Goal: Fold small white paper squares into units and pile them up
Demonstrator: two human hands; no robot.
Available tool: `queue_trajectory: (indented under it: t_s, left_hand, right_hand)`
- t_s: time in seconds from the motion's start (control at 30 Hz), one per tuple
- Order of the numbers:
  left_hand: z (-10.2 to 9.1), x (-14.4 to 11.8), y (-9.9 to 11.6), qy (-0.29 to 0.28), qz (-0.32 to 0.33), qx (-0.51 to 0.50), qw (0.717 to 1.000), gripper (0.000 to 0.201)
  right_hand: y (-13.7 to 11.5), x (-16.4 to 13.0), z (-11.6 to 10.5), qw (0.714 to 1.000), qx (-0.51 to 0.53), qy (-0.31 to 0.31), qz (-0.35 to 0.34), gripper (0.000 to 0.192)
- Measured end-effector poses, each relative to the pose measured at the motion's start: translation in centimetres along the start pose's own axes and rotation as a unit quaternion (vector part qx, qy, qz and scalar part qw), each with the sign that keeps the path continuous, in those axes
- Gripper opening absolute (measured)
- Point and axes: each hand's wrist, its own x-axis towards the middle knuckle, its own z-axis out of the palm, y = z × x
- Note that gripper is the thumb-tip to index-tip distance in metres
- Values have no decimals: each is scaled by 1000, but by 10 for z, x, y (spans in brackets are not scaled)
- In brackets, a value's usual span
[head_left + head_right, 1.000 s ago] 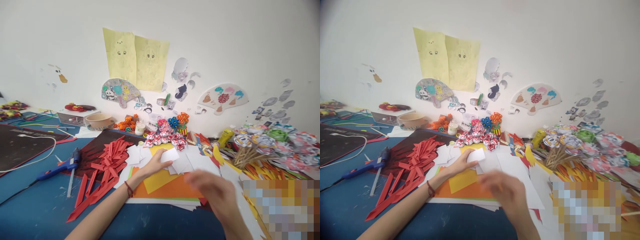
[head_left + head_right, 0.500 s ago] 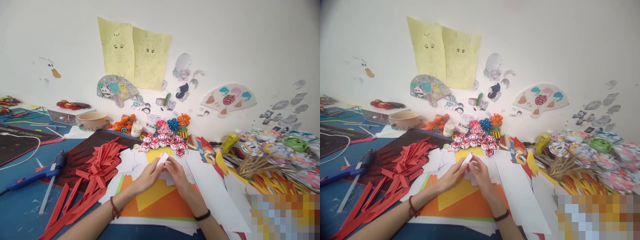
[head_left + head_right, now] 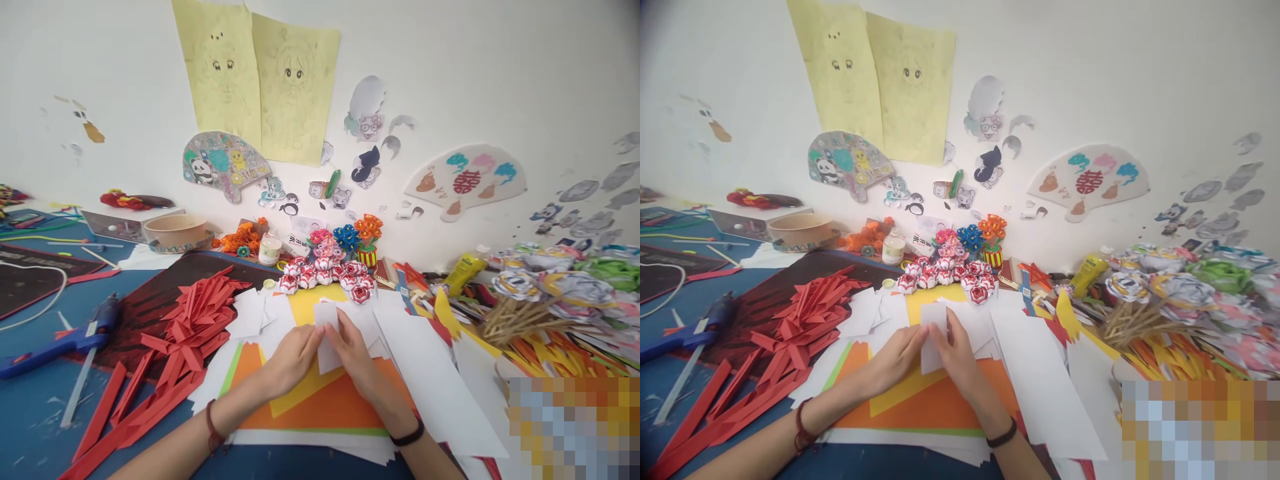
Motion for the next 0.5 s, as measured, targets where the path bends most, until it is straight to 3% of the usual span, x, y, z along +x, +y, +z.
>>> queue_trajectory:
  t_s: [0.13,0.23,0.4,0.5]
  left_hand:
    - [-2,6,-4,33,-22,-16,999,43]
    - [-6,10,-7,65,-28,-41,997,41]
    - [-8,10,-12,95,-50,-75,991,43]
    - [-5,8,-13,94,-59,-101,989,44]
  right_hand:
    - [-3,-3,4,1000,-3,-14,-27,27]
    - [3,-3,5,999,-14,6,-41,31]
    - [12,-9,11,974,-173,135,-61,50]
    - [12,-14,16,960,-239,110,-90,53]
